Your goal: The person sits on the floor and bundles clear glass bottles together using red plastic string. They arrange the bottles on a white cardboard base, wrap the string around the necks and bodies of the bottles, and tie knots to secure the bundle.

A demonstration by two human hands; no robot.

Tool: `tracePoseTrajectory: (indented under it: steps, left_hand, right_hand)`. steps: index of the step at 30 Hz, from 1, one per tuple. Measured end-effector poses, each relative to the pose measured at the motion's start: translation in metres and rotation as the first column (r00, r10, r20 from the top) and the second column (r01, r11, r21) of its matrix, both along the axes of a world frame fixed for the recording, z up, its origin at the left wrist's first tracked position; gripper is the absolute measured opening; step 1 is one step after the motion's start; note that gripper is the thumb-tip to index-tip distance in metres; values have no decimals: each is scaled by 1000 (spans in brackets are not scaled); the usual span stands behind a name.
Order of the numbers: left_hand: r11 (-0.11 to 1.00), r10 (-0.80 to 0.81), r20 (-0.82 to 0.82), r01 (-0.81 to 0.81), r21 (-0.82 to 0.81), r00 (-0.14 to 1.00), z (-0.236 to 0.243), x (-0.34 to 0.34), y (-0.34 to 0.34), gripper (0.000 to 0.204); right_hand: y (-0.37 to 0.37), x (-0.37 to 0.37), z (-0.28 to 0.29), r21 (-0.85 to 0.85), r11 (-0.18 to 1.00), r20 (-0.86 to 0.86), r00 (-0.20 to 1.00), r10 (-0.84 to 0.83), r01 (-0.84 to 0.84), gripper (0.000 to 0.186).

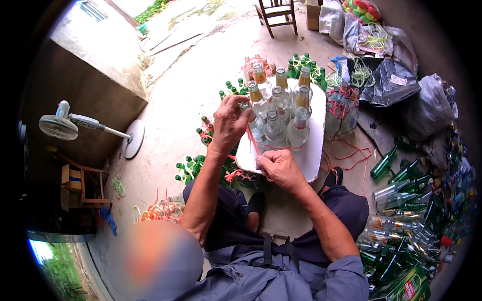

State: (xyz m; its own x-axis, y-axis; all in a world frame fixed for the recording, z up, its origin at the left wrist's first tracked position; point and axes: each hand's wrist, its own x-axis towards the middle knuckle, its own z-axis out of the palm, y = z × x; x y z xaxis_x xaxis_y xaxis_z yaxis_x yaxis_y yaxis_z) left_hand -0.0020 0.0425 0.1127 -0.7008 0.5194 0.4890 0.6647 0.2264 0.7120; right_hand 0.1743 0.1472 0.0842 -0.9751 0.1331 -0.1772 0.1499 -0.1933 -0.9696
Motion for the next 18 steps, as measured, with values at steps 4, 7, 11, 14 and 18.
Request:
tracePoseTrajectory:
  steps: [4, 7, 11, 14, 18]
  left_hand:
    - [996, 84, -68, -81, 48, 994, -2, 1, 3, 23]
    - [998, 58, 62, -60, 29, 996, 0, 0, 3, 23]
    - [995, 95, 19, -95, 25, 995, -6, -4, 1, 24]
    - [984, 174, 19, -173, -43, 985, -5, -3, 1, 26]
    - [950, 259, 29, -250, -186, 965, 0, 2, 0, 33]
  right_hand:
    - [-4, 6, 5, 95, 991, 36, 996, 86, -89, 30]
    - [-10, 11, 2, 226, 971, -31, 996, 87, -78, 30]
    - [-6, 15, 20, 65, 990, -70, 989, 133, -129, 30]
    - [-5, 12, 31, -139, 970, -13, 980, 198, -198, 30]
    - [-12, 11, 20, -109, 970, -31, 976, 213, -216, 29]
